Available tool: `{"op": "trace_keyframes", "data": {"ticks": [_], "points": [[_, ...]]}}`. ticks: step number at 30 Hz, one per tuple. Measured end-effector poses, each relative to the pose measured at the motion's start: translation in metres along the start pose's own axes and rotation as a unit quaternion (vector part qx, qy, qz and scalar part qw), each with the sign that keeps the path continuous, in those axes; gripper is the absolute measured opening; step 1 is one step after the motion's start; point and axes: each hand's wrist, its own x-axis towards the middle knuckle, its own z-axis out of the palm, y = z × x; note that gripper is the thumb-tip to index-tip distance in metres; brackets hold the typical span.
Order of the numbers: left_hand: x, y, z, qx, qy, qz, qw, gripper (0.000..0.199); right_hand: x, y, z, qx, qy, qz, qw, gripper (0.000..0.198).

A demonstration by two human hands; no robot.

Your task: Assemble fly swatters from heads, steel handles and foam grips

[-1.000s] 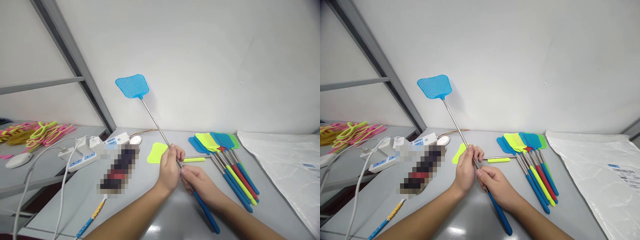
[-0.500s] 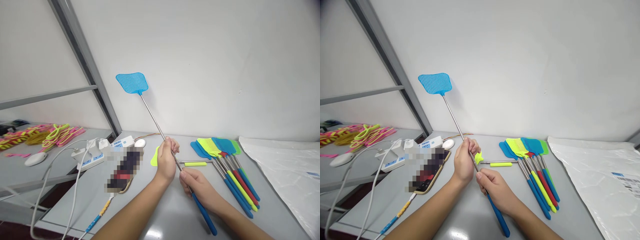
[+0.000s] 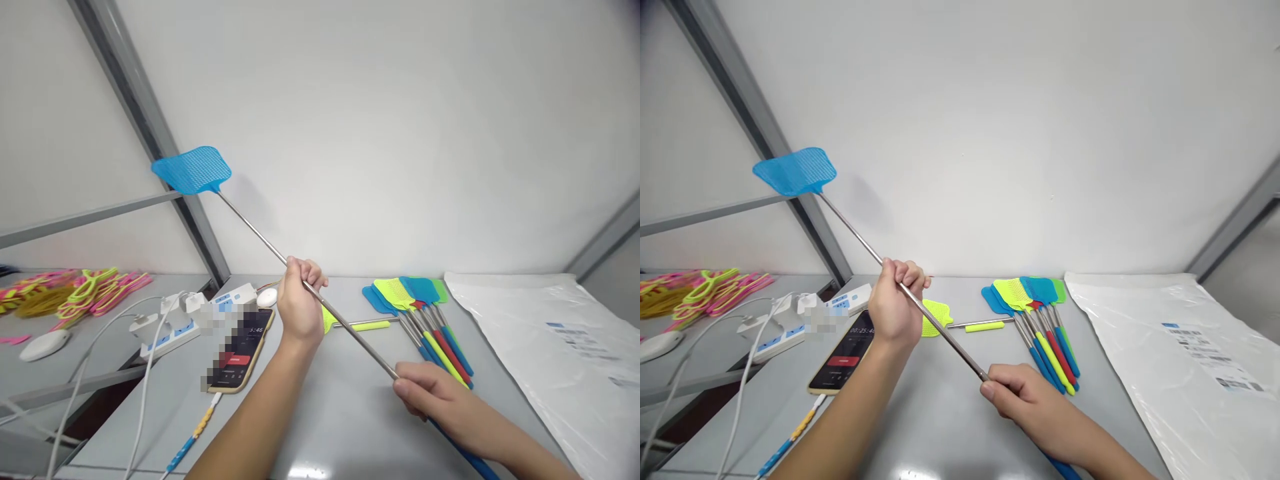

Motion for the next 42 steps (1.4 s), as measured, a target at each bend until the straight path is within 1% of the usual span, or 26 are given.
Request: {"op": "trace_keyframes", "data": {"ticks": [2,7,10,13,15,18,21,24,28,30,32,34,36,39,42], "points": [[-0.003,0.003,0.006,-0.01,-0.004,0.008,1.0,0.039,-0.014,-0.004,-0.006,-0.02,0.004,0.01,1.0,0.042],[-0.008,0.012,0.018,-0.019,0.006,0.012,1.0,0.038,-0.044,-0.011,-0.013,-0.024,0.007,0.039,0.999,0.043],[-0.008,0.024,0.019,-0.02,0.028,0.013,0.999,0.037,-0.065,-0.004,-0.014,-0.042,0.014,0.045,0.998,0.041],[-0.009,0.034,0.018,-0.014,0.038,0.015,0.999,0.036,-0.088,0.006,-0.016,-0.082,0.031,0.052,0.995,0.039],[-0.013,0.037,0.019,-0.011,0.039,0.019,0.999,0.037,-0.102,0.012,-0.019,-0.116,0.046,0.056,0.991,0.037],[-0.019,0.036,0.022,-0.005,0.032,0.027,0.999,0.038,-0.119,0.017,-0.026,-0.152,0.078,0.056,0.984,0.036],[-0.024,0.031,0.024,-0.005,0.026,0.021,0.999,0.039,-0.13,0.027,-0.035,-0.169,0.139,0.046,0.975,0.029],[-0.024,0.03,0.021,-0.008,0.016,-0.009,1.0,0.039,-0.137,0.047,-0.043,-0.205,0.219,0.038,0.953,0.023],[-0.018,0.033,0.011,0.012,-0.026,-0.054,0.998,0.039,-0.141,0.069,-0.041,-0.273,0.298,0.022,0.914,0.027],[-0.014,0.036,0.006,0.023,-0.026,-0.052,0.998,0.038,-0.141,0.072,-0.036,-0.301,0.315,0.0,0.9,0.028],[-0.011,0.039,0.003,0.034,-0.011,-0.041,0.999,0.037,-0.14,0.073,-0.031,-0.328,0.317,-0.013,0.89,0.029],[-0.009,0.039,0.003,0.047,0.007,-0.029,0.998,0.038,-0.139,0.075,-0.029,-0.35,0.318,-0.012,0.881,0.03],[-0.008,0.036,0.005,0.056,0.011,-0.01,0.998,0.038,-0.136,0.081,-0.03,-0.359,0.334,-0.001,0.872,0.03],[-0.009,0.022,0.01,0.058,-0.003,-0.005,0.998,0.039,-0.128,0.097,-0.031,-0.35,0.367,0.01,0.862,0.028],[-0.014,0.001,0.01,0.076,-0.009,-0.011,0.997,0.035,-0.115,0.112,-0.025,-0.343,0.377,0.007,0.86,0.025]]}}
